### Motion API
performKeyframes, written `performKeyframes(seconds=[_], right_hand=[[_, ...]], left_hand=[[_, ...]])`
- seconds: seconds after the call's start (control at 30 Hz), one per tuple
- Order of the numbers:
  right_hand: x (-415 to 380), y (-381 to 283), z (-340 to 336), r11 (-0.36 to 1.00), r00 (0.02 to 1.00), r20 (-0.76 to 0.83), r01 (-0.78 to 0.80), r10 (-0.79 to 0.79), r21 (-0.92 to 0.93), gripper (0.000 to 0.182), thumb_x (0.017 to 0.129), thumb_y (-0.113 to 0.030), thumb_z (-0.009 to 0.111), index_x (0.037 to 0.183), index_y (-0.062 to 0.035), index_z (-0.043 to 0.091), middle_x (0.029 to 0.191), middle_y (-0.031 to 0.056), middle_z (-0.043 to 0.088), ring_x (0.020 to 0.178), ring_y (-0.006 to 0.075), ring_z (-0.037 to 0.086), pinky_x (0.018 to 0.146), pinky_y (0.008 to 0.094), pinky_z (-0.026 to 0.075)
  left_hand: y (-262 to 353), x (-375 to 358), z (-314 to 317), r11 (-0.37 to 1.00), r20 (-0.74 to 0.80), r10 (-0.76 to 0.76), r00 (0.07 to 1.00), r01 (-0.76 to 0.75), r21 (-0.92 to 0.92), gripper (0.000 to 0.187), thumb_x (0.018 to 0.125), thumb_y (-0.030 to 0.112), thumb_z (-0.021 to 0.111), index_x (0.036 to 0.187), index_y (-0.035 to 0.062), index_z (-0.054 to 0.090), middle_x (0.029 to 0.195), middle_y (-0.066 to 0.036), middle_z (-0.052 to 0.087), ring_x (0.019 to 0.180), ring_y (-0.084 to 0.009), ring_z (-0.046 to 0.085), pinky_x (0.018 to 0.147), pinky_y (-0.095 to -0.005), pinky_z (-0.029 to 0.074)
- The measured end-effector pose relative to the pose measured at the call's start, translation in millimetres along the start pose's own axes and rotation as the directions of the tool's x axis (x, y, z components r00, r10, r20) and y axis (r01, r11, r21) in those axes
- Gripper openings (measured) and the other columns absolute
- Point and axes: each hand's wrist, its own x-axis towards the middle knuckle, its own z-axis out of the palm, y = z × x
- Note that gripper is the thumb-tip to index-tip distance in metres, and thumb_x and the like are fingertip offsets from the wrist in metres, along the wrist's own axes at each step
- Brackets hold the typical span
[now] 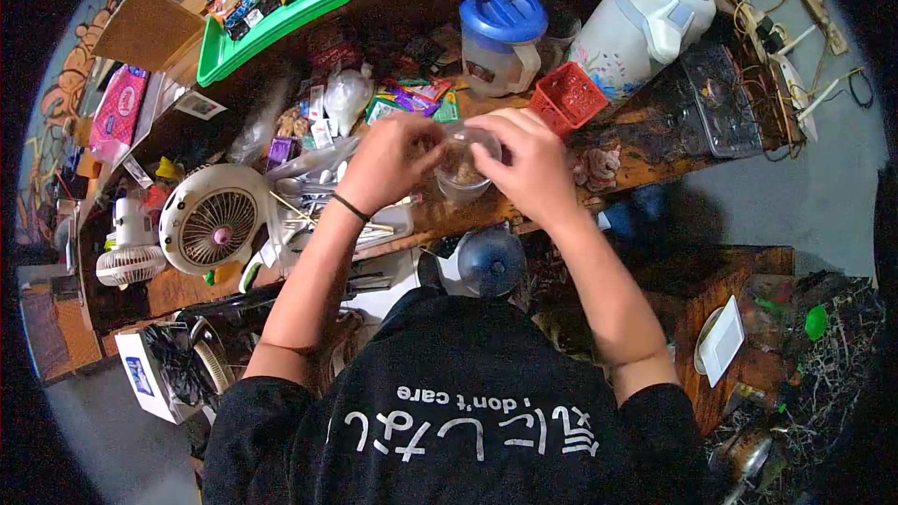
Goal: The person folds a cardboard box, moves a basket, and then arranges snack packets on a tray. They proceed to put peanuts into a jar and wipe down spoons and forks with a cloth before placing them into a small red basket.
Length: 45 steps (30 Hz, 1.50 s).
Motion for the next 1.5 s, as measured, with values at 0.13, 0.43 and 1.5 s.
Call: performKeyframes(seconds=[0.13, 0.43, 1.5], right_hand=[[27.8, -9.3, 7.5, 0.945, 0.818, 0.52, -0.084, 0.246, -0.316, 0.026, 0.076, -0.026, 0.071, 0.093, -0.0061, 0.068, 0.089, 0.0146, 0.067, 0.087, 0.0353, 0.064, 0.073, 0.044, 0.053], [40.4, -17.5, 49.7, 0.844, 0.763, 0.555, 0.024, 0.331, -0.536, 0.013, 0.075, -0.013, 0.061, 0.075, -0.0053, 0.071, 0.077, 0.0196, 0.067, 0.074, 0.0347, 0.068, 0.064, 0.045, 0.055], [144.0, -21.4, 311.9, 0.935, 0.706, 0.614, -0.281, 0.353, -0.215, 0.017, 0.073, -0.002, 0.066, 0.089, -0.0015, 0.069, 0.095, 0.0248, 0.066, 0.092, 0.0374, 0.065, 0.078, 0.0451, 0.053]], left_hand=[[-6.6, -1.1, 8.6, 0.996, 0.039, 0.001, 0.999, 0.002, -0.087, 0.018, 0.078, 0.016, 0.069, 0.089, 0.0009, 0.065, 0.081, -0.015, 0.061, 0.079, -0.0342, 0.058, 0.072, -0.0414, 0.046], [-28.1, -39.4, 48.0, 0.95, -0.042, -0.08, 0.996, 0.064, -0.304, 0.091, 0.062, 0.027, 0.086, 0.135, -0.0001, 0.039, 0.132, -0.023, 0.048, 0.125, -0.034, 0.045, 0.105, -0.0395, 0.037], [-282.2, -66.0, -53.1, 0.7, -0.223, -0.625, 0.748, 0.663, 0.265, 0.028, 0.073, 0.022, 0.073, 0.092, 0.0014, 0.068, 0.097, -0.027, 0.062, 0.091, -0.0408, 0.062, 0.079, -0.0458, 0.051]])
